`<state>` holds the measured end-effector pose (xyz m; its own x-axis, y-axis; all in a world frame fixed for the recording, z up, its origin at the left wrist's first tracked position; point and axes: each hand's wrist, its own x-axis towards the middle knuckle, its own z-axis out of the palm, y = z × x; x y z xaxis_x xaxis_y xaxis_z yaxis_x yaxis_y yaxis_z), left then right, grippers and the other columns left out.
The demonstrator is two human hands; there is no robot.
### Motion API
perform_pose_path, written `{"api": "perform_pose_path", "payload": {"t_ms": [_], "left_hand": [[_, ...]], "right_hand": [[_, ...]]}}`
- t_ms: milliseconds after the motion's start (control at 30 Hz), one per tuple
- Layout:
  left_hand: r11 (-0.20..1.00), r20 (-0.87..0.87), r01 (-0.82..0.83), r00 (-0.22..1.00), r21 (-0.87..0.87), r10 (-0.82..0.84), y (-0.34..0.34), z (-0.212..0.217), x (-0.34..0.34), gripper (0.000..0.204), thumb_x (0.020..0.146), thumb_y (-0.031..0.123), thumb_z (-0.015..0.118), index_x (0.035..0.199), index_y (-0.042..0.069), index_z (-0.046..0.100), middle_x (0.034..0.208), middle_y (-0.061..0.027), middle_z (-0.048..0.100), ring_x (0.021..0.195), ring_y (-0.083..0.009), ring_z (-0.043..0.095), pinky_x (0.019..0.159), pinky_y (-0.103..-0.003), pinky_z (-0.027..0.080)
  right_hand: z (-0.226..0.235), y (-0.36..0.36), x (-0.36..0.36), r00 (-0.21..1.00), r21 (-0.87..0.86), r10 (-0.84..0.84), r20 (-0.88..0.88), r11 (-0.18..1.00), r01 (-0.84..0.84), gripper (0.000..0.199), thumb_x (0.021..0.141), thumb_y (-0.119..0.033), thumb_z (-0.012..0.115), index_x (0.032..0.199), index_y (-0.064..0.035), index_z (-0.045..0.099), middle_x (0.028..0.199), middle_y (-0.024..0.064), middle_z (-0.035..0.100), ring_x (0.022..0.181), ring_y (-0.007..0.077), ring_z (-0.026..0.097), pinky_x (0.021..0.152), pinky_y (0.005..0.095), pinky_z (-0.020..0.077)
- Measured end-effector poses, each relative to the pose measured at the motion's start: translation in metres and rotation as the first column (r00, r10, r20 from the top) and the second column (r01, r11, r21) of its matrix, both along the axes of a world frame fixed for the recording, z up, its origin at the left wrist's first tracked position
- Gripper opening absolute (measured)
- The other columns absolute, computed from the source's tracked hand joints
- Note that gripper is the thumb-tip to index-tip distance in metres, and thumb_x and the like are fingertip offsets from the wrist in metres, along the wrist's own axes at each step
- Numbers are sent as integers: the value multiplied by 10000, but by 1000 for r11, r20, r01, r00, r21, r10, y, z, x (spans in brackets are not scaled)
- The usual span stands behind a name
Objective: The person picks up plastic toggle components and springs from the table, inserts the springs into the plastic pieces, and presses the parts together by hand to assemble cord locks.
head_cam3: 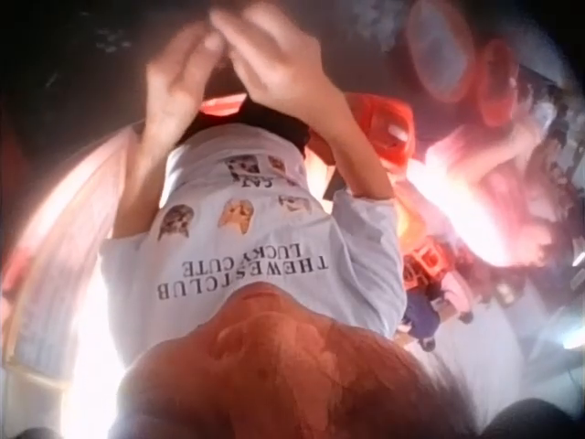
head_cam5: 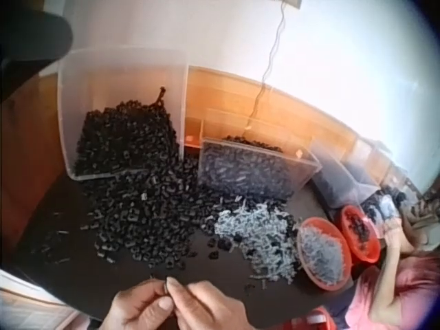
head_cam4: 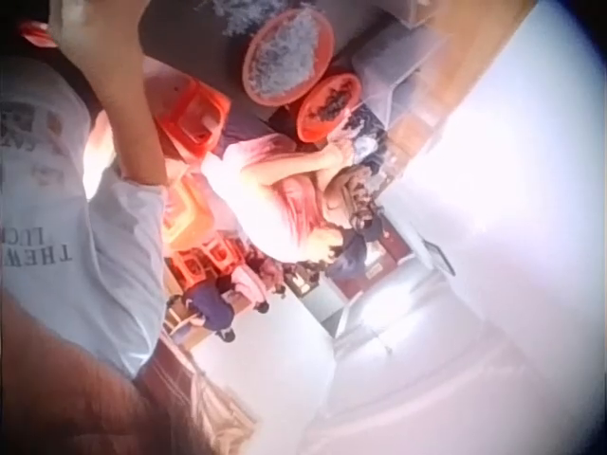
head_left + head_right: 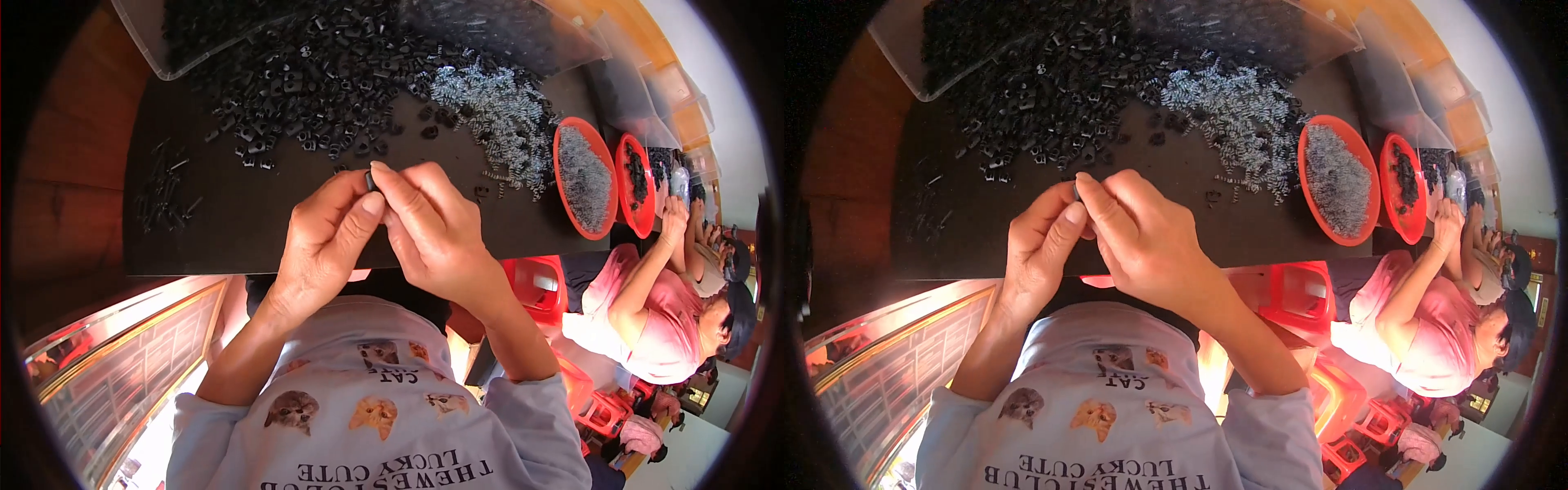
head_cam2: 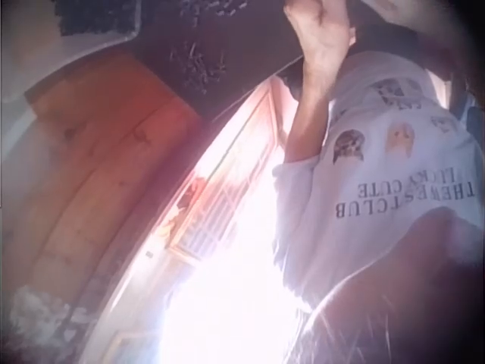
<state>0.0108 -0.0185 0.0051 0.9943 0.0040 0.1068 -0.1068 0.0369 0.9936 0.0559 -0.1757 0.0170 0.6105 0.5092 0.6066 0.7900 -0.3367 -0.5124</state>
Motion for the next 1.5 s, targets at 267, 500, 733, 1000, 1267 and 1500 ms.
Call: {"api": "perform_pose_path", "payload": {"t_ms": [267, 500, 733, 1000, 1267, 1500], "left_hand": [[999, 52, 6, 999, -39, -3, -4, -1, -5, 222, 1015, 174, 512, 1062, -24, 601, 874, -56, 623, 747, -106, 575, 694, -240, 489], [997, 16, 57, 998, 47, -57, 4, -1, -7, 224, 1002, 189, 538, 969, -25, 596, 826, -60, 601, 686, -112, 550, 616, -247, 460], [985, -4, 127, 992, 118, -128, 5, -6, -7, 162, 954, 127, 605, 898, -25, 598, 744, -52, 549, 635, -109, 497, 565, -251, 409], [991, 44, 96, 994, 93, -100, 6, -9, -5, 114, 926, 74, 619, 892, -32, 592, 720, -54, 509, 594, -115, 450, 536, -266, 386], [994, 16, 102, 995, 28, -103, 7, -10, -6, 122, 937, 79, 611, 901, -37, 593, 712, -49, 493, 584, -107, 440, 532, -266, 383], [993, 40, 99, 994, 71, -102, 8, -10, -6, 137, 954, 97, 593, 936, -38, 600, 737, -62, 528, 612, -135, 485, 561, -272, 409]], "right_hand": [[11, -15, 5, 971, 143, 143, -193, 983, -116, 452, 774, 110, 600, 1214, 8, 596, 854, 102, 584, 675, 229, 636, 580, 319, 523], [9, -33, 7, 977, 35, 121, -176, 993, -117, 354, 772, 62, 645, 1120, -2, 639, 832, 107, 605, 667, 241, 612, 565, 333, 495], [6, -71, 63, 965, -305, -260, -21, 921, 241, 136, 836, -16, 625, 968, -47, 636, 845, 106, 579, 713, 299, 623, 606, 394, 497], [11, -62, 95, 961, -665, -150, 231, 697, 269, 79, 773, -38, 640, 828, -38, 583, 855, 80, 560, 788, 283, 633, 630, 409, 527], [21, -47, 94, 988, -575, -157, 4, 808, 130, 86, 785, -18, 606, 867, -39, 586, 859, 97, 580, 793, 309, 631, 658, 411, 514], [21, -45, 73, 932, -186, -89, -351, 982, 24, 200, 870, 63, 564, 1041, -22, 623, 850, 22, 609, 708, 77, 566, 591, 222, 446]]}}
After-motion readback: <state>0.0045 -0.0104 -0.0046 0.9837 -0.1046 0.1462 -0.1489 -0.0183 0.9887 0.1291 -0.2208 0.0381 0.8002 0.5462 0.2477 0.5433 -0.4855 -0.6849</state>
